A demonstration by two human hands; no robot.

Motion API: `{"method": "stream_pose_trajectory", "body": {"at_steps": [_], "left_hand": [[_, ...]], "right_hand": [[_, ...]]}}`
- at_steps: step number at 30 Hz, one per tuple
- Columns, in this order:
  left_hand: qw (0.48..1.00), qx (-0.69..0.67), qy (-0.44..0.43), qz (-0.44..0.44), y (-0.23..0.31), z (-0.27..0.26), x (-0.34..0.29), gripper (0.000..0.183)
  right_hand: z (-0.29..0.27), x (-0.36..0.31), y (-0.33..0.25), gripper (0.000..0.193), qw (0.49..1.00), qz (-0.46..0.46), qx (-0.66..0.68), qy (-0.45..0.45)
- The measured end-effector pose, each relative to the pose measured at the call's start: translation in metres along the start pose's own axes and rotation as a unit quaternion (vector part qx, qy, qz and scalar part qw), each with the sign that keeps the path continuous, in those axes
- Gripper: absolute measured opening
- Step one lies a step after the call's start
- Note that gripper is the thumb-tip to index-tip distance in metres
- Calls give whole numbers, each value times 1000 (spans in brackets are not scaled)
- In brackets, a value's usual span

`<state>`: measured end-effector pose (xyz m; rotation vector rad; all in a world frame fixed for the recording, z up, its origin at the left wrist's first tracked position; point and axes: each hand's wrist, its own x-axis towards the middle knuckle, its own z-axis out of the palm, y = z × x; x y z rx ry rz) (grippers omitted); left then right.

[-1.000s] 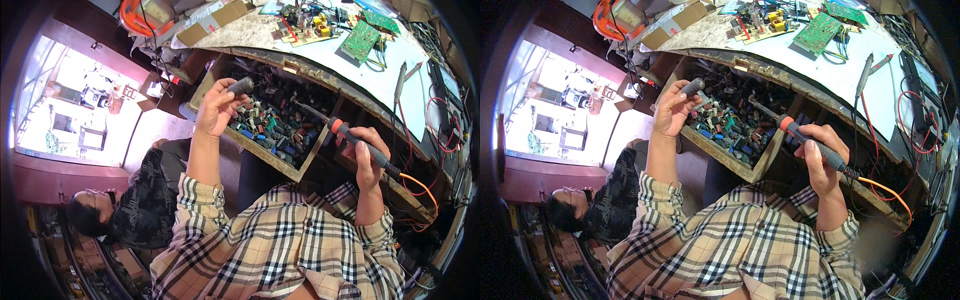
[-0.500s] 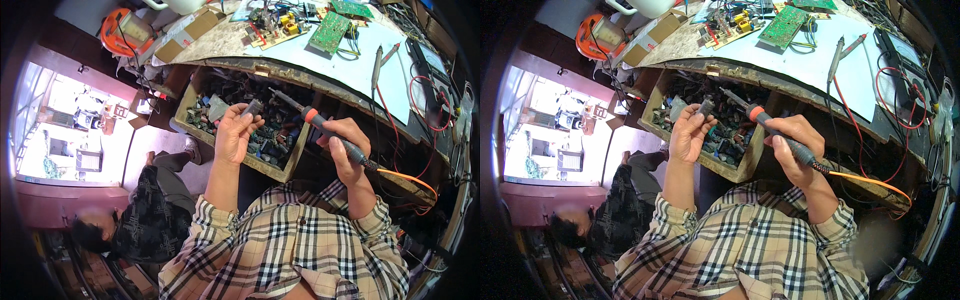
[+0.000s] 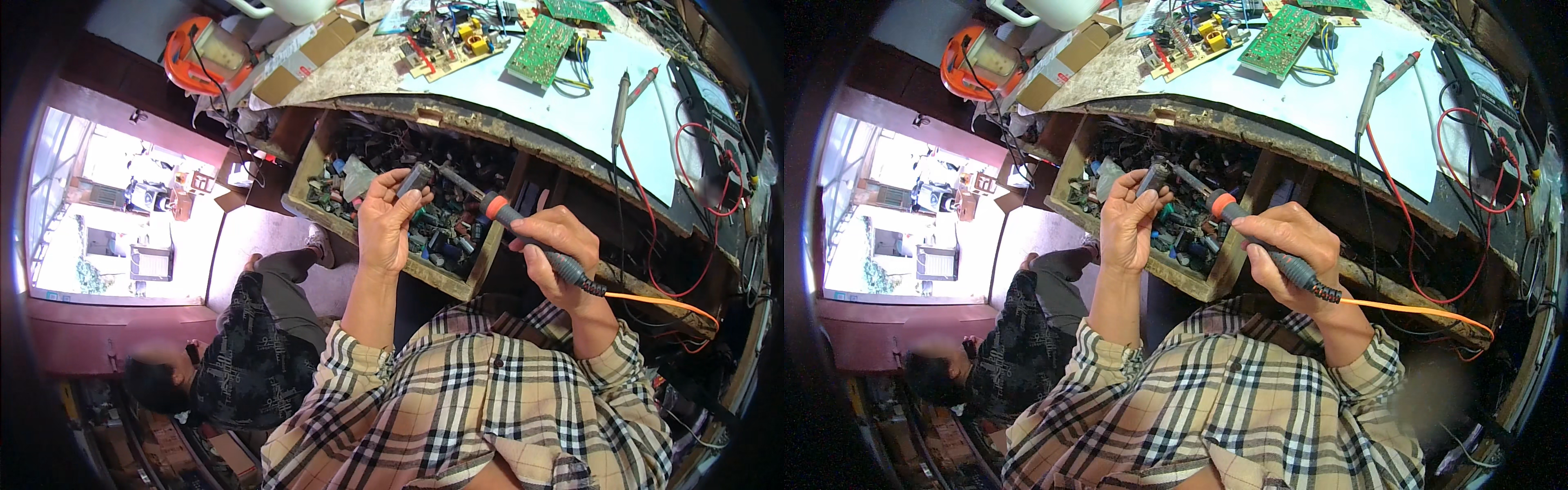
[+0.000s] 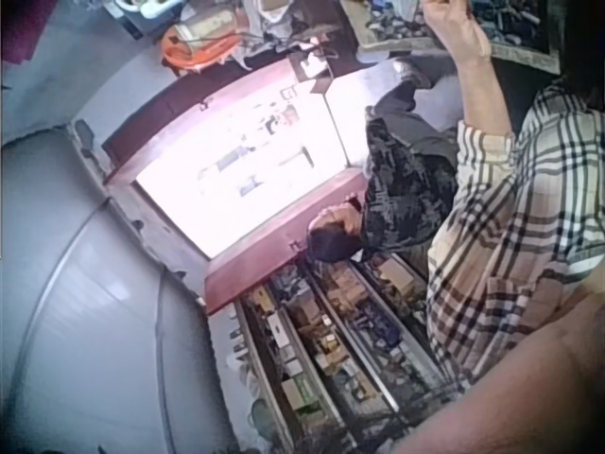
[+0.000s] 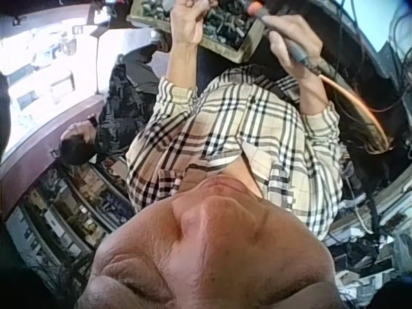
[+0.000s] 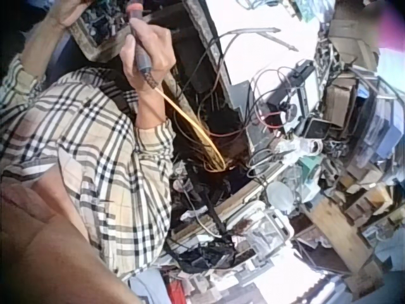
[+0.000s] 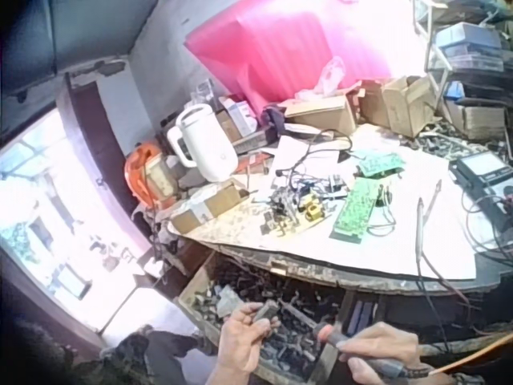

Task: The person uses a soldering iron to apply heat to small electronic components picked from a drawer. They repeatedly pick up different components, apply the soldering iron, and return them to the drawer. The workspace is cluttered with circuit boards and tools.

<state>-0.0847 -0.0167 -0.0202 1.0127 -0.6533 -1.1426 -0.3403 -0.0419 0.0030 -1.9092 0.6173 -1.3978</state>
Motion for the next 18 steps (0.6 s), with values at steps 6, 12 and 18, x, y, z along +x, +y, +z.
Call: {"method": "stream_pose_trajectory", "body": {"at_steps": [6, 12, 18], "left_hand": [[1000, 5, 4, -2, 2, 4, -1, 35], [1000, 11, 7, 9, 2, 5, -2, 34], [999, 26, 17, 15, 1, 6, -3, 34]], "right_hand": [[-2, 0, -1, 30, 1000, 0, -10, -7], [-1, -1, 0, 31, 1000, 0, -8, -9], [-1, 0, -1, 30, 1000, 2, -12, -10]]}}
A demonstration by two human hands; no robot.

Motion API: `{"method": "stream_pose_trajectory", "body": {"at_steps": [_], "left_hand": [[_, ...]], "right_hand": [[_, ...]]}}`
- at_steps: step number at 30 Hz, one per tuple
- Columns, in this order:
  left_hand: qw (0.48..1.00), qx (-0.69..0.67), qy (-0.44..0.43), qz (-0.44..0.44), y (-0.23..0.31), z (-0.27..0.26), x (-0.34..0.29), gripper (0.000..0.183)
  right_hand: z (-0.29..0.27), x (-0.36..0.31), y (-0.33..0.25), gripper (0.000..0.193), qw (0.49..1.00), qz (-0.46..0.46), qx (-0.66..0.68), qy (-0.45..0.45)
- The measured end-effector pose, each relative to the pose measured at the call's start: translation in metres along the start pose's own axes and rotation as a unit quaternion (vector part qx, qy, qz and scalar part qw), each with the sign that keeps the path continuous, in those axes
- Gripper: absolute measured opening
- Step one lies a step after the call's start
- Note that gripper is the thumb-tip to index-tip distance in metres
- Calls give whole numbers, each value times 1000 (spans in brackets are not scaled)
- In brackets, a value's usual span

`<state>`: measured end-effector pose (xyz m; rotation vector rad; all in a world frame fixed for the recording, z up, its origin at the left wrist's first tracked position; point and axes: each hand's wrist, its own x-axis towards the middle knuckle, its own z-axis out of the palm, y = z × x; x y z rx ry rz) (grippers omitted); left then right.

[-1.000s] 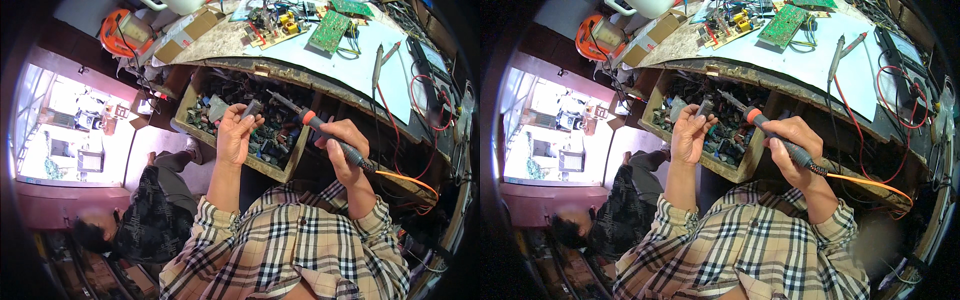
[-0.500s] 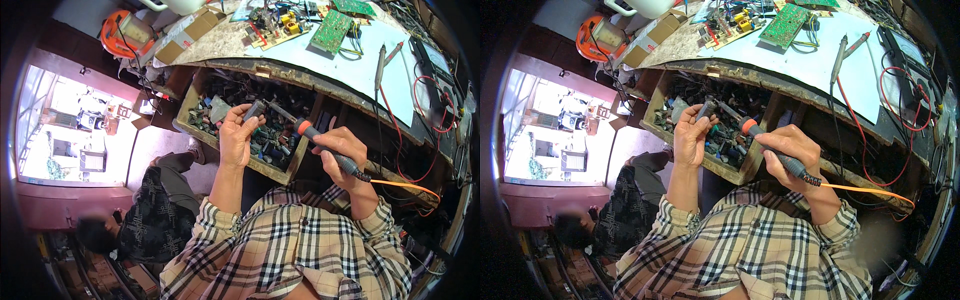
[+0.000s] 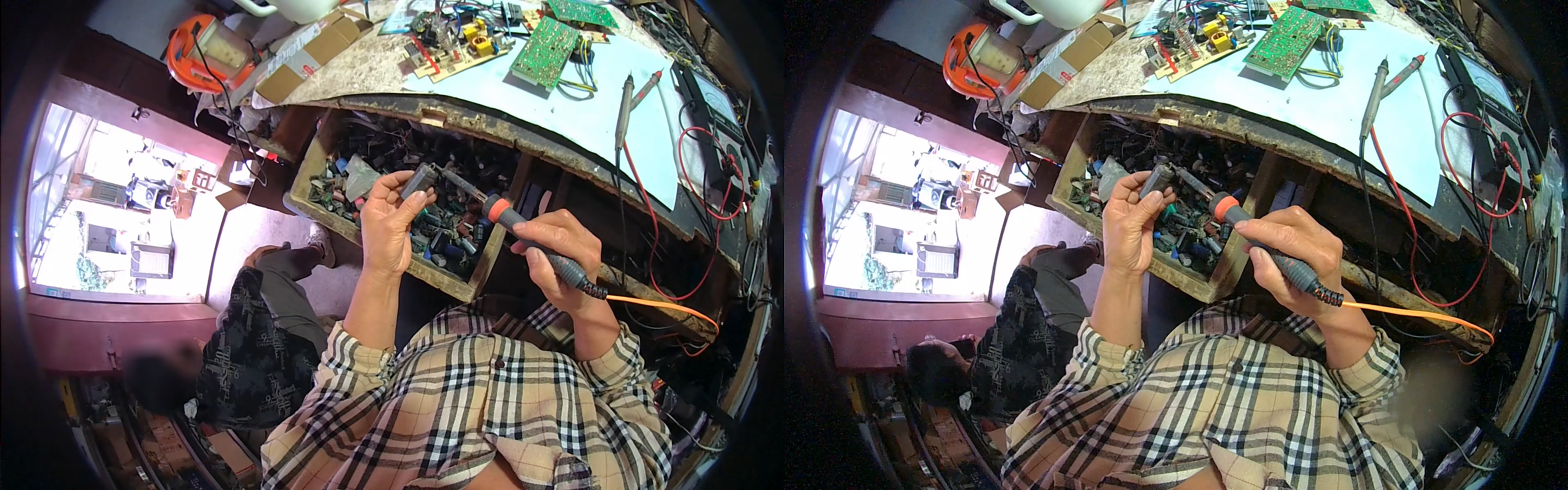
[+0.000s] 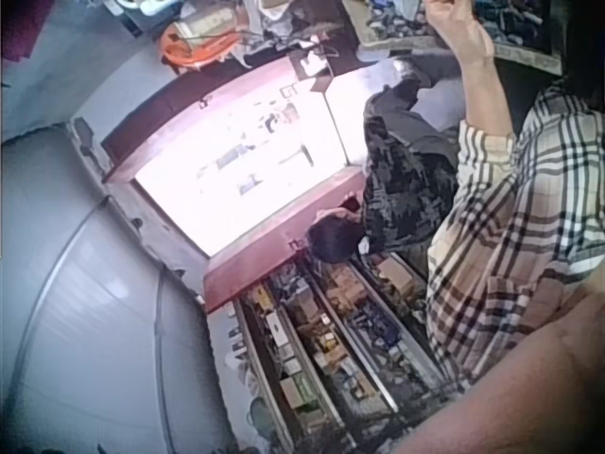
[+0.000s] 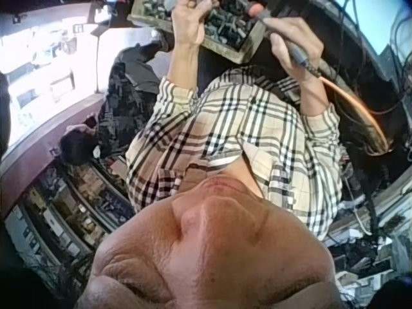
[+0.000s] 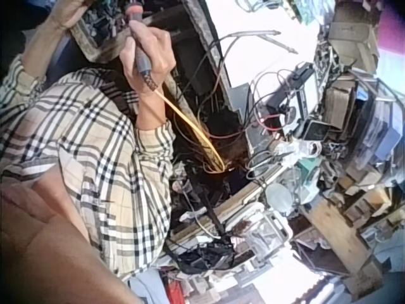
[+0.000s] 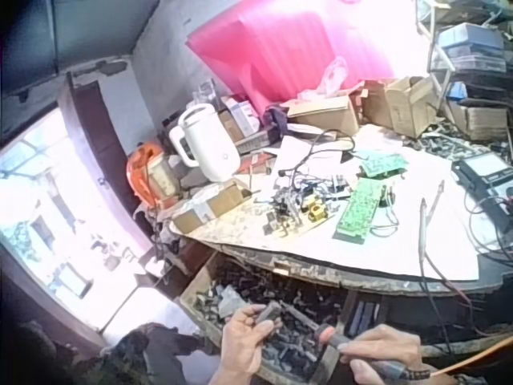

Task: The person uses a soldering iron to apply heat to small electronic components picked from a drawer. They repeatedly pick up different components, apply the soldering iron, and return them to the drawer. The workspace is cluttered with circuit boards and tools.

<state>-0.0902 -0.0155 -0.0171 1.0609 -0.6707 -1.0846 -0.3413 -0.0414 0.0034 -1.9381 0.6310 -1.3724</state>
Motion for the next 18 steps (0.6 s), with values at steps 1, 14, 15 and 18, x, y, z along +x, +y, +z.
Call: {"method": "stream_pose_trajectory", "body": {"at_steps": [1, 14, 15, 18], "left_hand": [[1000, 1, 0, 1, 0, 0, 0, 34], [1000, 13, -1, 18, -2, 2, -1, 33], [1000, 18, 0, 20, -3, 1, -1, 33], [999, 30, 2, 25, -4, 1, -1, 33]], "right_hand": [[0, 0, 0, 30, 1000, 0, -1, 0], [-1, 1, 0, 29, 1000, -1, -7, -6], [-1, 1, 0, 29, 1000, -3, -7, -6], [-1, 0, 0, 30, 1000, -5, -8, -6]]}}
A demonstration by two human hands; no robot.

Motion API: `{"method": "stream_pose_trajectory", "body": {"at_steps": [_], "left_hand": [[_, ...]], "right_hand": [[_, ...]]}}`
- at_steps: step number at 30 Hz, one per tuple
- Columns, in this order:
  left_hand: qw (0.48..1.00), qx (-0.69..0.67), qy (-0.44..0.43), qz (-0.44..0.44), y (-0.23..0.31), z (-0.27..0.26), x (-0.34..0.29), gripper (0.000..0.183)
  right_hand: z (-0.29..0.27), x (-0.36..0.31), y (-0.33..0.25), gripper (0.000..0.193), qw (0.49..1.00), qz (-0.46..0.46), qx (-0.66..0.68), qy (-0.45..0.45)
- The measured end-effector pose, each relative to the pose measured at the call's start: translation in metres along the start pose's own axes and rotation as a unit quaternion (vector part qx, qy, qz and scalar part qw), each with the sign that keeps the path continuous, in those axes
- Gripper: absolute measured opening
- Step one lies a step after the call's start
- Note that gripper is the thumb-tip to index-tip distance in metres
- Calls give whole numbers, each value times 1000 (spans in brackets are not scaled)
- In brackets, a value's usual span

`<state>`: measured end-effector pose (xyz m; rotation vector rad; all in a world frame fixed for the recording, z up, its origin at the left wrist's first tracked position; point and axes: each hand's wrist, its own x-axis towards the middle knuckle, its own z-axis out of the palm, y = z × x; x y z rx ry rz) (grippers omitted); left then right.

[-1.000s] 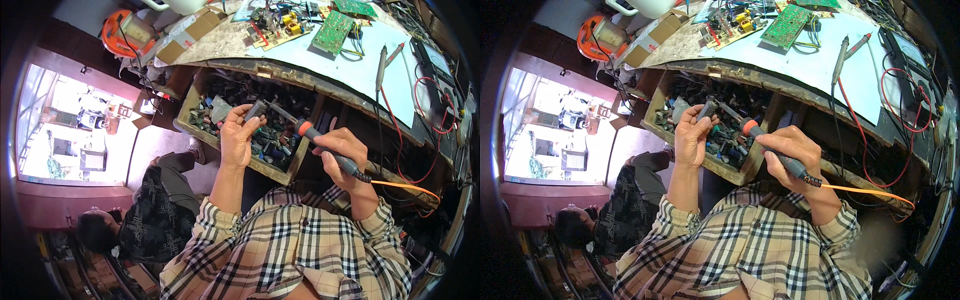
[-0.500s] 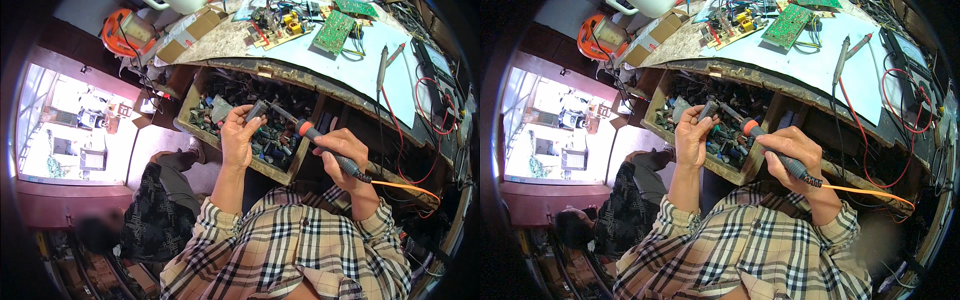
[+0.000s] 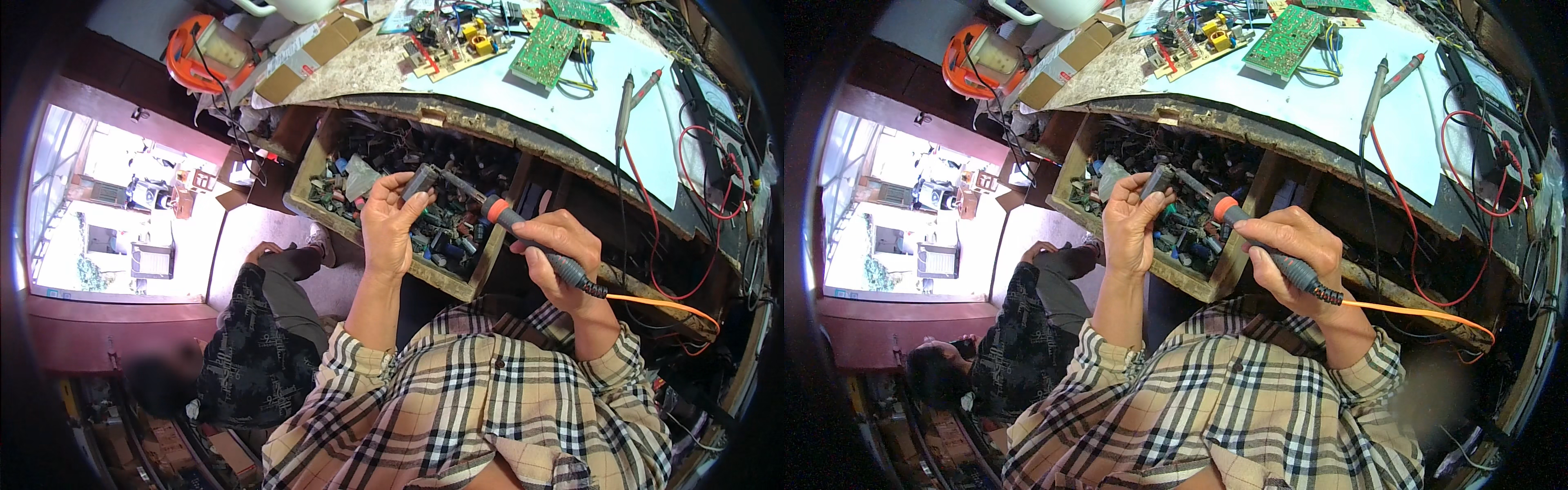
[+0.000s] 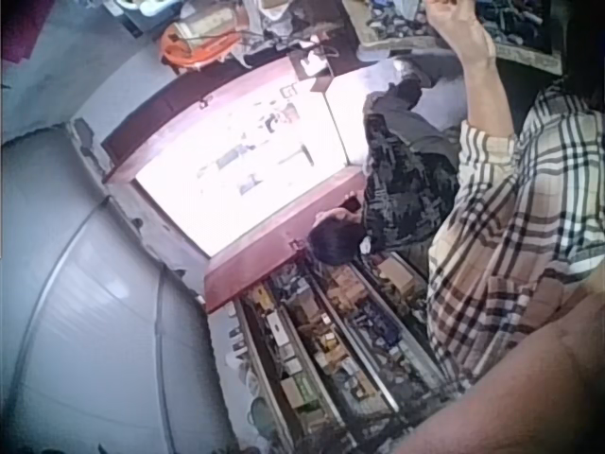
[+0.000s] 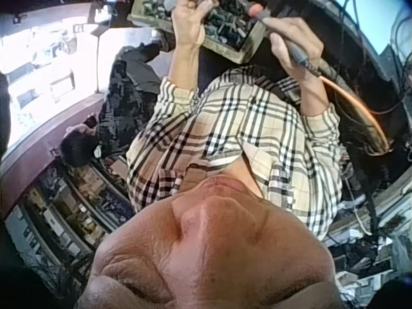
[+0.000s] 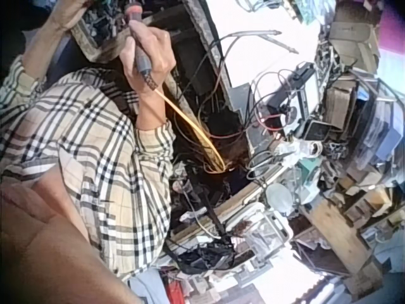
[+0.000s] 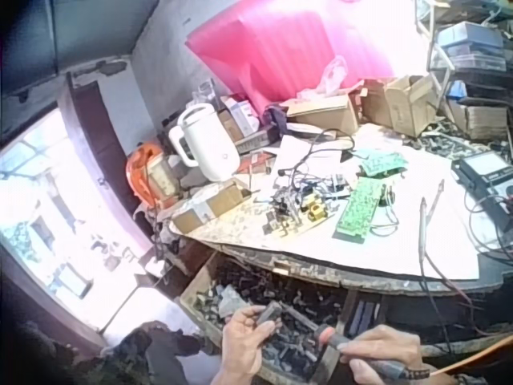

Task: The person uses a soldering iron to apply heat to small electronic components picked from a drawer. They repeatedly pick up different components, apply the soldering iron, and return them to the drawer. The workspace is cluttered with circuit boards and tools.

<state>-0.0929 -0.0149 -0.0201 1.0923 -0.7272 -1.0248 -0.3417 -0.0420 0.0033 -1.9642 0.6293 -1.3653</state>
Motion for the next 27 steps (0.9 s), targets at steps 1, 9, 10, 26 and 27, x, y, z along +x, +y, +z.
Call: {"method": "stream_pose_trajectory", "body": {"at_steps": [1, 9, 10, 26, 27], "left_hand": [[1000, 4, -1, 2, 0, 1, 0, 32], [1000, 12, 0, 5, -2, 0, 0, 32], [1000, 12, -1, 6, -3, 0, 0, 32], [1000, 19, 0, 22, -8, -3, 0, 31], [999, 22, 2, 23, -8, -2, 0, 31]], "right_hand": [[0, 0, 0, 30, 1000, -1, -1, 0], [-2, -1, 2, 28, 1000, -13, -4, -24], [-2, -1, 2, 28, 1000, -13, -4, -24], [-3, -2, 2, 28, 1000, -1, 6, -27], [-2, -2, 2, 28, 1000, 1, 7, -27]]}}
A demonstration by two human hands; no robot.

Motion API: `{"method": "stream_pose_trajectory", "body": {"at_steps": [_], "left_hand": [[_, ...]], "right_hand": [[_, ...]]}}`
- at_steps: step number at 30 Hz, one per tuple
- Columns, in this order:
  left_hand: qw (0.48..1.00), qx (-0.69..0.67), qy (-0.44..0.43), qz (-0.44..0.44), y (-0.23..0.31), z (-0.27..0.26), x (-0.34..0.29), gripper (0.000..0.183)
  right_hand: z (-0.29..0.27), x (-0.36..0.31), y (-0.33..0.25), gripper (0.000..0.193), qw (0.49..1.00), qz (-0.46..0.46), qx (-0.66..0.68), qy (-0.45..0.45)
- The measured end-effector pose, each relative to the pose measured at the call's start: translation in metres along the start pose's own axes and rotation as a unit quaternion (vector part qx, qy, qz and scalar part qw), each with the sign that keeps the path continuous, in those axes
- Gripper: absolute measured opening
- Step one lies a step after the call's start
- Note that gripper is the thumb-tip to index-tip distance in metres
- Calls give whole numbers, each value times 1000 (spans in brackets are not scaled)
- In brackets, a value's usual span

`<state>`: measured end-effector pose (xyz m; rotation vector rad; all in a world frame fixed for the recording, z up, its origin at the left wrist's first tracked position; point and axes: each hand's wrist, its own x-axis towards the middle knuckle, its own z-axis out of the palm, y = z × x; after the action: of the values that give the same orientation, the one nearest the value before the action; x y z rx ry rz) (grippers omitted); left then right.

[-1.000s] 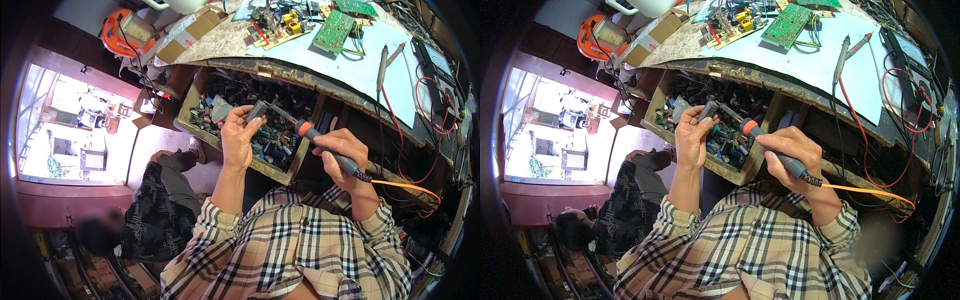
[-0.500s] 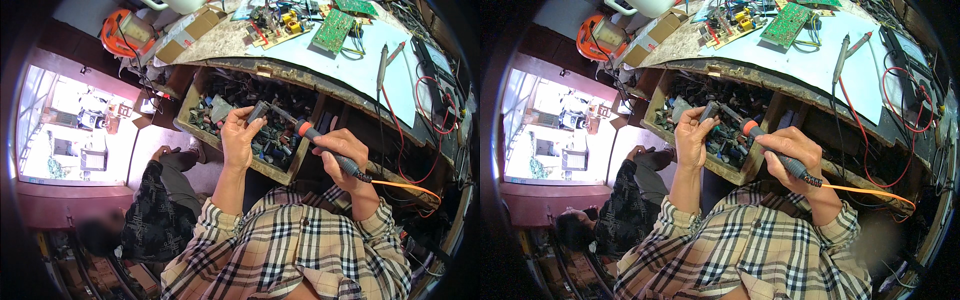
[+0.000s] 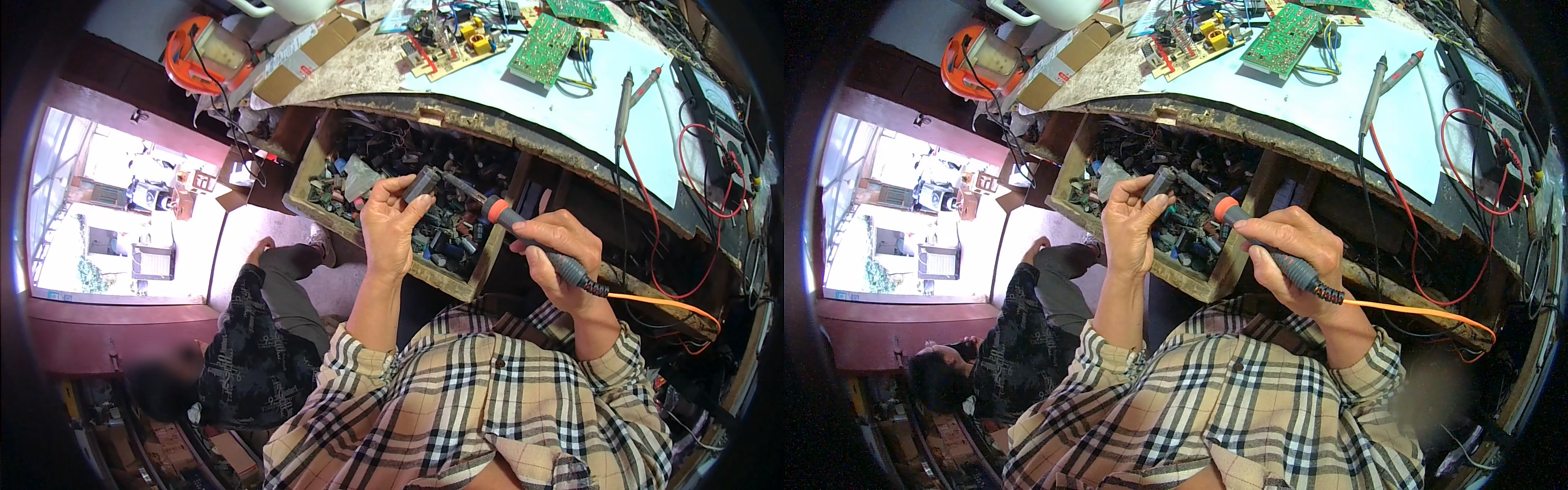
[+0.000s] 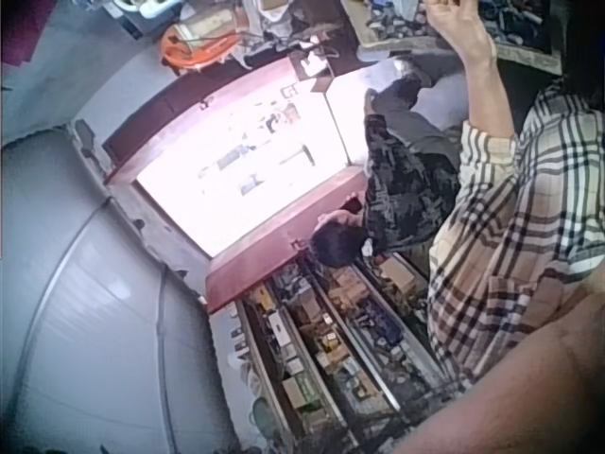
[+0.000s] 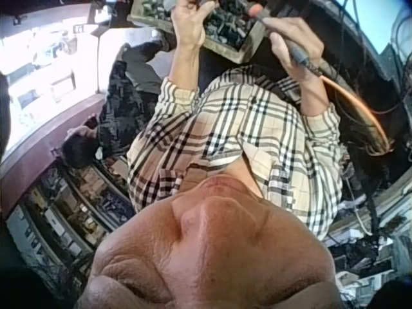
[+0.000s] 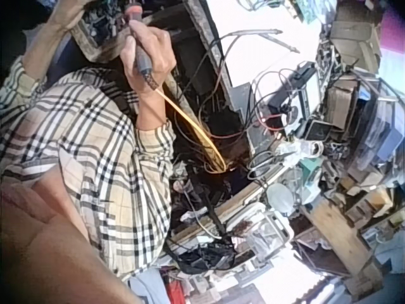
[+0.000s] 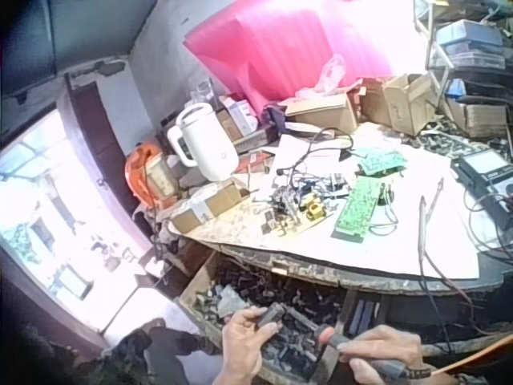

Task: The person uses a soldering iron to apply heat to small electronic components picked from a drawer. They repeatedly pick up different components, apply the soldering iron, and return them to the drawer. The workspace is cluttered with circuit boards and tools.

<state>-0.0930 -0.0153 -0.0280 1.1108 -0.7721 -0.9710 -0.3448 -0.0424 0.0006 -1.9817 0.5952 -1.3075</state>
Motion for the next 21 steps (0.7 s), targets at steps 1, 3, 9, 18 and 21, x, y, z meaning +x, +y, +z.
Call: {"method": "stream_pose_trajectory", "body": {"at_steps": [1, 3, 9, 18, 21], "left_hand": [[1000, 4, 1, 1, 1, 1, 0, 31], [1000, 2, 2, -2, 2, 2, -1, 31], [1000, 0, 2, -6, 2, 2, -1, 31], [1000, -1, 2, -11, 1, 2, 0, 33], [1000, 4, 4, -14, 2, 3, 0, 33]], "right_hand": [[0, 0, 0, 28, 1000, 2, 1, 0], [-1, 0, 0, 29, 1000, 2, 0, -1], [-1, 0, 0, 28, 1000, 4, -2, -4], [-1, 1, -3, 27, 1000, 23, 2, 8], [1, 2, -4, 27, 999, 28, 6, 23]]}}
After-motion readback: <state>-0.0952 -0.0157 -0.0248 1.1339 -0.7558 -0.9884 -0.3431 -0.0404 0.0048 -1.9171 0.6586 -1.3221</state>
